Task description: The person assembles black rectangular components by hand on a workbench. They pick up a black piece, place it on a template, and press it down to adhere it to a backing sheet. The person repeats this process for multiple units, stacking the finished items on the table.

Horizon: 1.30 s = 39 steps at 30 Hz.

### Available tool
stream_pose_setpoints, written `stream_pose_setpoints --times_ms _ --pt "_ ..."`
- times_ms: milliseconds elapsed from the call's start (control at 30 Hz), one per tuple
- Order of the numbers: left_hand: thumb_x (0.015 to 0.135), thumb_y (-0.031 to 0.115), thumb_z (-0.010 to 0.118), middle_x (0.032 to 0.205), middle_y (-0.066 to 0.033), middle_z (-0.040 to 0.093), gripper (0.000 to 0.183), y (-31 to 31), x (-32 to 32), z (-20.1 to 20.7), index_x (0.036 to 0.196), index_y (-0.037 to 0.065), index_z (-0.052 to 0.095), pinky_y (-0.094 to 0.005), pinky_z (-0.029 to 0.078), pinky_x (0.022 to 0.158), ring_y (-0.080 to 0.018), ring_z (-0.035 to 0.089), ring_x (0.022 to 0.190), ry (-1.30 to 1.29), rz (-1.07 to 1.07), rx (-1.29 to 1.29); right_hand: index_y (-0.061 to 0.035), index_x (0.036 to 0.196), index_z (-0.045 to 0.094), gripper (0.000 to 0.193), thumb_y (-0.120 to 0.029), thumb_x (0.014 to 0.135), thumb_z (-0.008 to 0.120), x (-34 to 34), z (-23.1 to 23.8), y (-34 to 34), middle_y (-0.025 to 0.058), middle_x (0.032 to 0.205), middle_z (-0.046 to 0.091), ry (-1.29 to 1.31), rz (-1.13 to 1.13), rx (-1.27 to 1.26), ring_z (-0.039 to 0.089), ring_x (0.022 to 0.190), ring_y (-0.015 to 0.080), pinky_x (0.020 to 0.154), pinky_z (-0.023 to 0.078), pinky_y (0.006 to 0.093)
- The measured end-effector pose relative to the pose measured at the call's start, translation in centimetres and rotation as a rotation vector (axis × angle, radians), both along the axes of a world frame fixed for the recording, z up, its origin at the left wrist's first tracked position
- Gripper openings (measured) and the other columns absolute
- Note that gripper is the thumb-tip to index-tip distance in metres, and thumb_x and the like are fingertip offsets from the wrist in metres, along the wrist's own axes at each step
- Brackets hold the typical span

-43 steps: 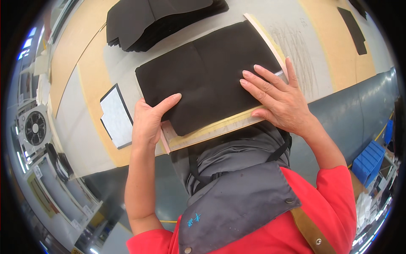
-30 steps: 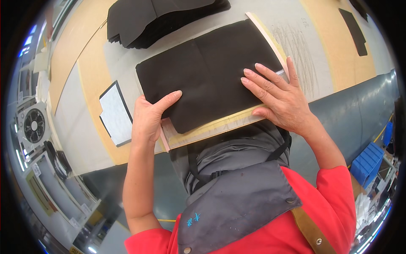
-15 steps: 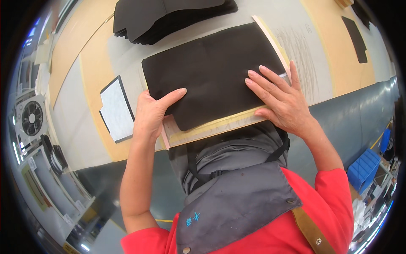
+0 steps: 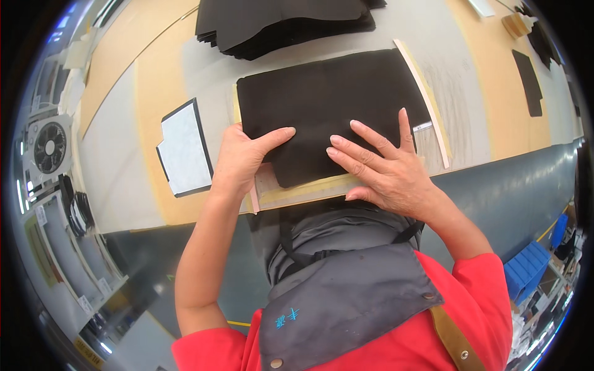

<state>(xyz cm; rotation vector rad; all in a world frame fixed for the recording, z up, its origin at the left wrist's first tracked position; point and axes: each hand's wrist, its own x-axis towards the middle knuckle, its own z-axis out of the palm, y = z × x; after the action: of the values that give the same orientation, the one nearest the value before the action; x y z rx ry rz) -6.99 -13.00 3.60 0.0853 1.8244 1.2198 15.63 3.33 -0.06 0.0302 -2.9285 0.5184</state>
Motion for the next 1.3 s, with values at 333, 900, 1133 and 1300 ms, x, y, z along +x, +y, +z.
stream_pose_setpoints --times_ms 333,900,1133,1300 --pt "0.085 0.017 0.087 0.108 -0.0090 0.076 0.050 -1.8 -4.3 0.9 0.126 -0.002 0.067 -0.0303 0.057 0.090 -0.0145 0.071 0.100 0.000 -0.246 -0.052 -0.0218 0.154 0.055 0.077 -0.050 0.085 0.073 -0.3 1.0 0.0 -0.0085 0.160 0.050 -0.114 0.021 0.034 0.037 0.154 0.0213 0.126 0.001 0.0730" --pt "0.088 0.010 0.084 0.087 -0.0013 0.069 0.036 -3.7 -4.0 0.1 0.119 -0.001 0.069 -0.0257 0.059 0.070 -0.0096 0.067 0.074 0.370 -0.261 -0.101 -0.0217 0.153 0.056 0.073 -0.055 0.089 0.065 -0.5 0.9 0.0 -0.0086 0.160 0.051 -0.107 0.026 0.077 0.038 0.154 0.0231 0.127 0.006 0.0720" --pt "0.087 0.010 0.085 0.085 -0.0005 0.070 0.030 -4.1 -3.6 -0.8 0.113 0.001 0.072 -0.0249 0.058 0.068 -0.0074 0.066 0.073 0.489 -0.263 -0.110 -0.0225 0.153 0.056 0.070 -0.058 0.093 0.059 -0.5 0.8 0.1 -0.0082 0.160 0.051 -0.109 0.033 0.092 0.038 0.154 0.0232 0.127 0.007 0.0716" --pt "0.086 0.012 0.086 0.084 -0.0001 0.071 0.031 -4.0 -3.3 -0.8 0.112 0.002 0.072 -0.0237 0.057 0.068 -0.0065 0.066 0.074 0.540 -0.254 -0.116 -0.0230 0.153 0.056 0.070 -0.059 0.093 0.058 -0.4 0.7 0.1 -0.0083 0.160 0.051 -0.106 0.034 0.090 0.038 0.154 0.0228 0.127 0.007 0.0709"
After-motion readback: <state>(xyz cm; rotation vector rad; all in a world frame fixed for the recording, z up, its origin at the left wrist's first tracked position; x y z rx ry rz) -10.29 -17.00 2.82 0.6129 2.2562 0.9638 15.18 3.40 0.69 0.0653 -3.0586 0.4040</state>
